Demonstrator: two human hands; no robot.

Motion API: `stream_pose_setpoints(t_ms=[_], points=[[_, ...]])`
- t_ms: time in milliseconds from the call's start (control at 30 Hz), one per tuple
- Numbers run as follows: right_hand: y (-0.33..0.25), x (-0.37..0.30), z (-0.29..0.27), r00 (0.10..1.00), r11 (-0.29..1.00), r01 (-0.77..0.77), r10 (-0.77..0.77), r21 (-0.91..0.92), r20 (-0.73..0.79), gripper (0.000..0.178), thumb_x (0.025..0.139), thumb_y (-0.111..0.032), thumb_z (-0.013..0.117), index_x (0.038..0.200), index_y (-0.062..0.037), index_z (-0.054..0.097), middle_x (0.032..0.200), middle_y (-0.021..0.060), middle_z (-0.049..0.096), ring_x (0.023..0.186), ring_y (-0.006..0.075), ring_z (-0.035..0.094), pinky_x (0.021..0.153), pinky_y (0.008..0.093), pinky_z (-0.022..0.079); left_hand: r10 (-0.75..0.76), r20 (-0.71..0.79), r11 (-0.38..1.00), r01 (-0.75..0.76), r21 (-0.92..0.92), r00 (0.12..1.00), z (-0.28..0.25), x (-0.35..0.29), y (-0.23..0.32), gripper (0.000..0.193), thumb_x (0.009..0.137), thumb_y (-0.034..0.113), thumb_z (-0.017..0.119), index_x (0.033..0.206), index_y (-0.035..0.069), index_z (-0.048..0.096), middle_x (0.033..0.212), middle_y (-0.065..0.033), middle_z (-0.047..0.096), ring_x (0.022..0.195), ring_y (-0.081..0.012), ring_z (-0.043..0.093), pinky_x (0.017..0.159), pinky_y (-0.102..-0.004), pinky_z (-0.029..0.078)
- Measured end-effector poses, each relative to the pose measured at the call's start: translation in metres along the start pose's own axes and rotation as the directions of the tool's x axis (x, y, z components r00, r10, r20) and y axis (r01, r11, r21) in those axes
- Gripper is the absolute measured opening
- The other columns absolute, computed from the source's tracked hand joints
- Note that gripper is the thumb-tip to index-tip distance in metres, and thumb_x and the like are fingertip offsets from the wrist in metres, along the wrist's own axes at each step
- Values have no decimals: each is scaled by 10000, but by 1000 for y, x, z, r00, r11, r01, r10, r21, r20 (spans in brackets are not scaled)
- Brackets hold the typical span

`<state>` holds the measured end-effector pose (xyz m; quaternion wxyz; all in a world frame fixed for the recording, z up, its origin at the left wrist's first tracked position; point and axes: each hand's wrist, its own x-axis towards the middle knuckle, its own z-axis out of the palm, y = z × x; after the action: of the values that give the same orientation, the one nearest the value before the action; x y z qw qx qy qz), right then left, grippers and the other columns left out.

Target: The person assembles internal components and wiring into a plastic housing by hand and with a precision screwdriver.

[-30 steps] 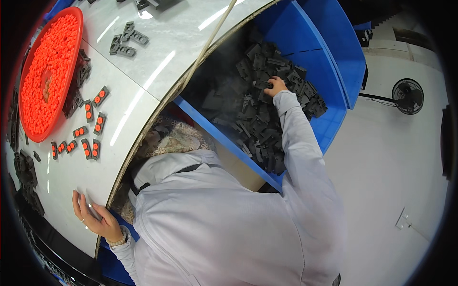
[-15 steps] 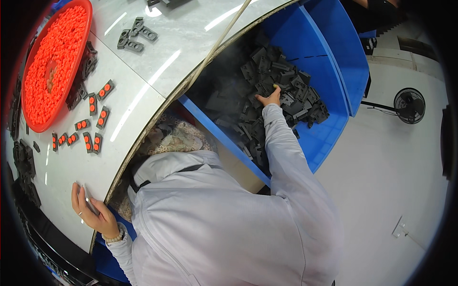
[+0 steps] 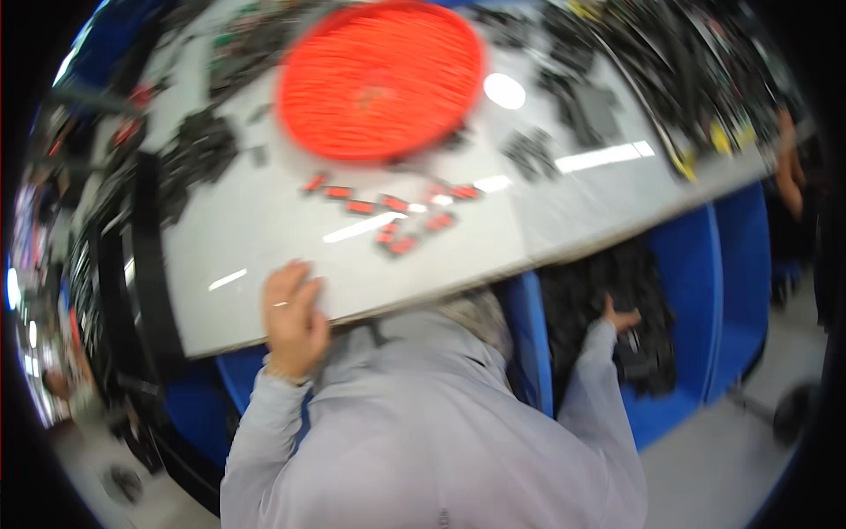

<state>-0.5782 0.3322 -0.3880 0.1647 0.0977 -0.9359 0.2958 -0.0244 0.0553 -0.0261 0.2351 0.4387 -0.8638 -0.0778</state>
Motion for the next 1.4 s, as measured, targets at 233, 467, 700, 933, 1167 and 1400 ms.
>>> stream_pose_setpoints(t_ms=[233, 467, 700, 933, 1167, 1400], points=[[51, 68, 69, 913, 903, -386, 345, 189, 215, 698, 450, -254, 908, 1017, 8, 596, 954, 149, 648, 798, 231, 612, 714, 359, 540, -16, -31, 999, 17, 46, 999, 1, -2, -5, 345, 653, 73, 596, 996, 42, 595, 1129, -154, 551, 1093, -323, 511, 977, -503, 357], [-20, 59, 77, 833, 923, -384, 331, 33, 444, 776, 513, -292, 883, 1133, 26, 541, 1069, 178, 609, 897, 271, 600, 791, 365, 508, 22, -65, 996, -17, 82, 998, -3, -5, -6, 352, 683, 99, 607, 1027, 34, 563, 1156, -128, 531, 1156, -282, 472, 986, -493, 351], [-53, 66, 78, 767, 906, -423, 364, -10, 528, 737, 551, -274, 868, 1132, 43, 545, 1064, 181, 614, 884, 276, 608, 783, 365, 507, 15, -49, 996, -11, 86, 999, -1, -4, -12, 339, 700, 116, 607, 1026, 34, 563, 1156, -127, 531, 1167, -279, 466, 991, -493, 346], [-76, 65, 82, 641, 854, -519, 360, 37, 678, 719, 559, -281, 861, 1120, 45, 552, 1065, 180, 615, 889, 276, 608, 786, 367, 505, 12, -70, 995, -6, 95, 997, 0, -4, -11, 325, 696, 110, 608, 1009, 32, 570, 1149, -126, 534, 1162, -274, 472, 982, -491, 352], [-82, 60, 73, 491, 778, -627, 352, 42, 797, 702, 568, -289, 854, 1109, 48, 559, 1066, 178, 615, 894, 277, 609, 788, 369, 504, -2, -82, 994, 11, 105, 997, 0, -5, -7, 324, 685, 105, 607, 999, 35, 569, 1150, -124, 536, 1151, -276, 477, 975, -487, 357], [-95, 54, 62, 332, 689, -724, 310, 30, 891, 686, 576, -296, 848, 1097, 51, 566, 1067, 176, 616, 898, 277, 610, 791, 372, 503, 1, -97, 995, 9, 101, 995, 2, -3, -8, 322, 687, 110, 599, 999, 41, 566, 1155, -121, 535, 1148, -278, 477, 974, -490, 356]])
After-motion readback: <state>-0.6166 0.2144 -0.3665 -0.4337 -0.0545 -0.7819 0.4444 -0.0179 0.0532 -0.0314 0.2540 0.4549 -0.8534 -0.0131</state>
